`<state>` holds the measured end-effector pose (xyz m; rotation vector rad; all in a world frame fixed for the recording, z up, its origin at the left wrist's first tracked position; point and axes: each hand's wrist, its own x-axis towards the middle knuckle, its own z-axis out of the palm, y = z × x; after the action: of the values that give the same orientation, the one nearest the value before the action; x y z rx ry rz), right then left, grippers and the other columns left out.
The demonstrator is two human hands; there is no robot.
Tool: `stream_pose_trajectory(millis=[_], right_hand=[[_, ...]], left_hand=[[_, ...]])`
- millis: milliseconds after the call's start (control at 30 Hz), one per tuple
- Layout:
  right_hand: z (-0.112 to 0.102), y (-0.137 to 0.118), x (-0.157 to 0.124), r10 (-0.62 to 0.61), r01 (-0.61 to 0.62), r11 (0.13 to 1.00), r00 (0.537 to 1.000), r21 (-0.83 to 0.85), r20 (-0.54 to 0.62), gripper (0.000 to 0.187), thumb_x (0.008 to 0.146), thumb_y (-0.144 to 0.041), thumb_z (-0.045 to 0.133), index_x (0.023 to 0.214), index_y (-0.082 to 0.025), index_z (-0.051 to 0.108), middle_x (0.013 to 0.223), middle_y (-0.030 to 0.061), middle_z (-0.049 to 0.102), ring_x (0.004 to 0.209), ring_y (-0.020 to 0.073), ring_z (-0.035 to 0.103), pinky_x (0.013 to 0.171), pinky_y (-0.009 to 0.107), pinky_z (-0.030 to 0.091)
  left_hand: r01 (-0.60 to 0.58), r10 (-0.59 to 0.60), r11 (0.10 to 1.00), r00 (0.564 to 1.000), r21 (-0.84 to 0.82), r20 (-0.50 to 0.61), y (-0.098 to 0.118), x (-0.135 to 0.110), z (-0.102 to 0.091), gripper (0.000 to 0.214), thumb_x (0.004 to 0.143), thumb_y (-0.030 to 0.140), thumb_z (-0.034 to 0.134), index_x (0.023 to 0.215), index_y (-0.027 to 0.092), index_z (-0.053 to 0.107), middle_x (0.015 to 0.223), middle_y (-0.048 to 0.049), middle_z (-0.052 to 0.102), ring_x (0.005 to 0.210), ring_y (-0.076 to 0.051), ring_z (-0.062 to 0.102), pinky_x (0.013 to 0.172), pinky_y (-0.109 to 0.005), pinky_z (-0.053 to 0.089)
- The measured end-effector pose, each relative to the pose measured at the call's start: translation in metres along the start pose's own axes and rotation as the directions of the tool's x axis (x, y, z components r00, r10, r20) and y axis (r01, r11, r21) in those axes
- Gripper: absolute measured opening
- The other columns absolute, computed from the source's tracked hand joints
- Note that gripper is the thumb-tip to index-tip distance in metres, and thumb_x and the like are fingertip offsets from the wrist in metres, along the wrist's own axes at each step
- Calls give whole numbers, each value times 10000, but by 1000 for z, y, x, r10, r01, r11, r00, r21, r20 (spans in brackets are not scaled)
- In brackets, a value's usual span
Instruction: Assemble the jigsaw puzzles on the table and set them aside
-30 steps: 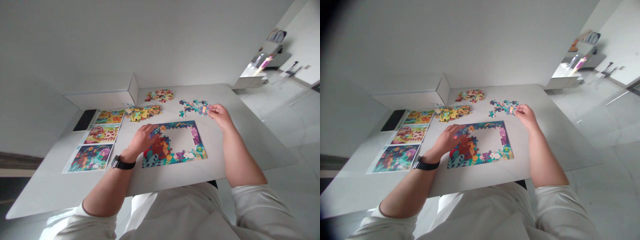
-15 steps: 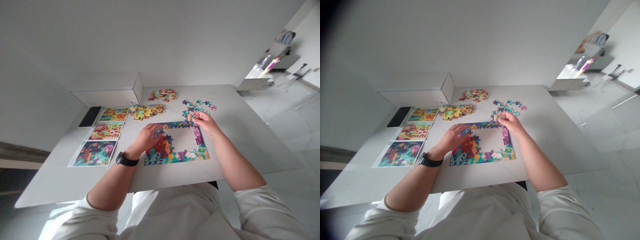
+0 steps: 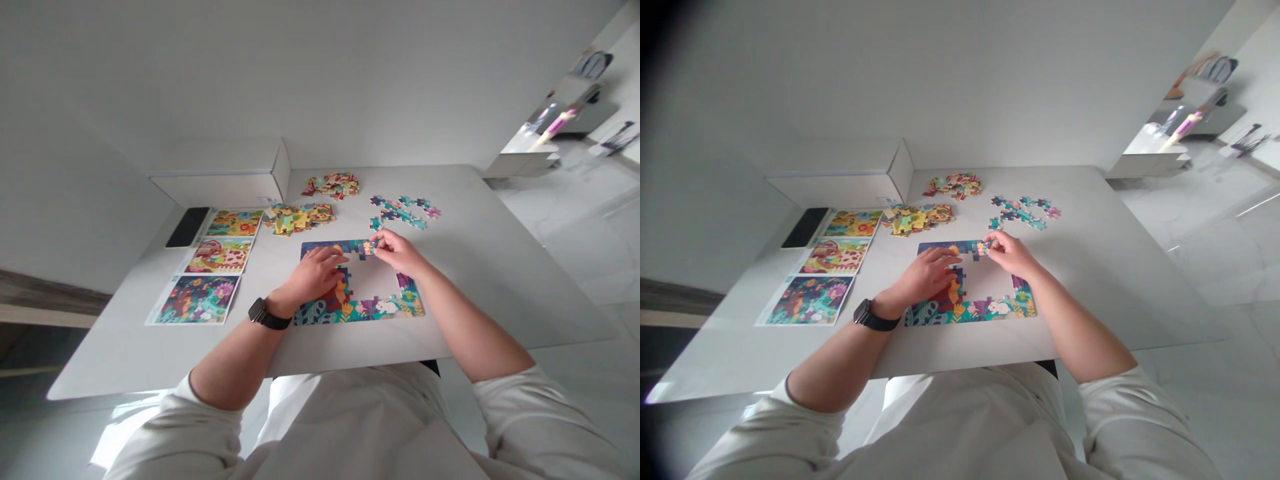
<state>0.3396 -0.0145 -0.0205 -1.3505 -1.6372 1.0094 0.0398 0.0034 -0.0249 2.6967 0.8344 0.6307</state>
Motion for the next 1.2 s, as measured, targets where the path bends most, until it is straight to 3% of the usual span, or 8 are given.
stream_pose_trajectory(millis=[200, 533, 833, 1000, 1200], right_hand=[[12, 4, 0, -10, 18, 991, 998, -135, 58, 248, 881, -365, 690, 1111, -276, 717, 808, -25, 660, 689, 167, 575, 685, 298, 436], [23, 6, 1, 69, -42, 981, 988, -189, 138, 255, 883, -322, 720, 1128, -258, 746, 841, -13, 736, 671, 154, 612, 669, 294, 449], [22, 4, -3, -19, 92, 899, 985, -428, 170, 500, 791, -245, 873, 1277, -260, 759, 1070, 35, 778, 734, 159, 643, 718, 308, 480], [25, 3, -5, -118, 186, 851, 979, -491, 168, 326, 863, -211, 814, 1182, -260, 772, 1118, 43, 773, 870, 191, 695, 802, 315, 524], [27, 1, -6, -133, 189, 795, 981, -576, 139, 246, 946, -239, 759, 1188, -280, 777, 1261, 55, 758, 974, 215, 722, 868, 334, 562]], left_hand=[[-25, 27, 999, 997, -29, 70, 2, 0, 3, 377, 1043, 295, 629, 1408, 276, 719, 1473, -114, 668, 1348, -317, 638, 1170, -517, 514], [32, -30, 999, 993, -16, 111, 4, 2, -1, 312, 995, 255, 685, 1294, 254, 772, 1404, -107, 715, 1308, -325, 648, 1170, -533, 514], [28, -26, 999, 992, -18, 126, 4, 2, -1, 337, 999, 253, 682, 1326, 267, 763, 1412, -107, 710, 1312, -322, 648, 1177, -540, 506], [28, -26, 1000, 991, -13, 134, 4, 2, -1, 334, 988, 232, 689, 1310, 261, 771, 1390, -104, 715, 1305, -312, 654, 1185, -506, 506], [18, -16, 1000, 991, -16, 134, 4, 2, -1, 311, 1000, 250, 677, 1296, 266, 772, 1397, -101, 716, 1299, -316, 660, 1178, -520, 513]])
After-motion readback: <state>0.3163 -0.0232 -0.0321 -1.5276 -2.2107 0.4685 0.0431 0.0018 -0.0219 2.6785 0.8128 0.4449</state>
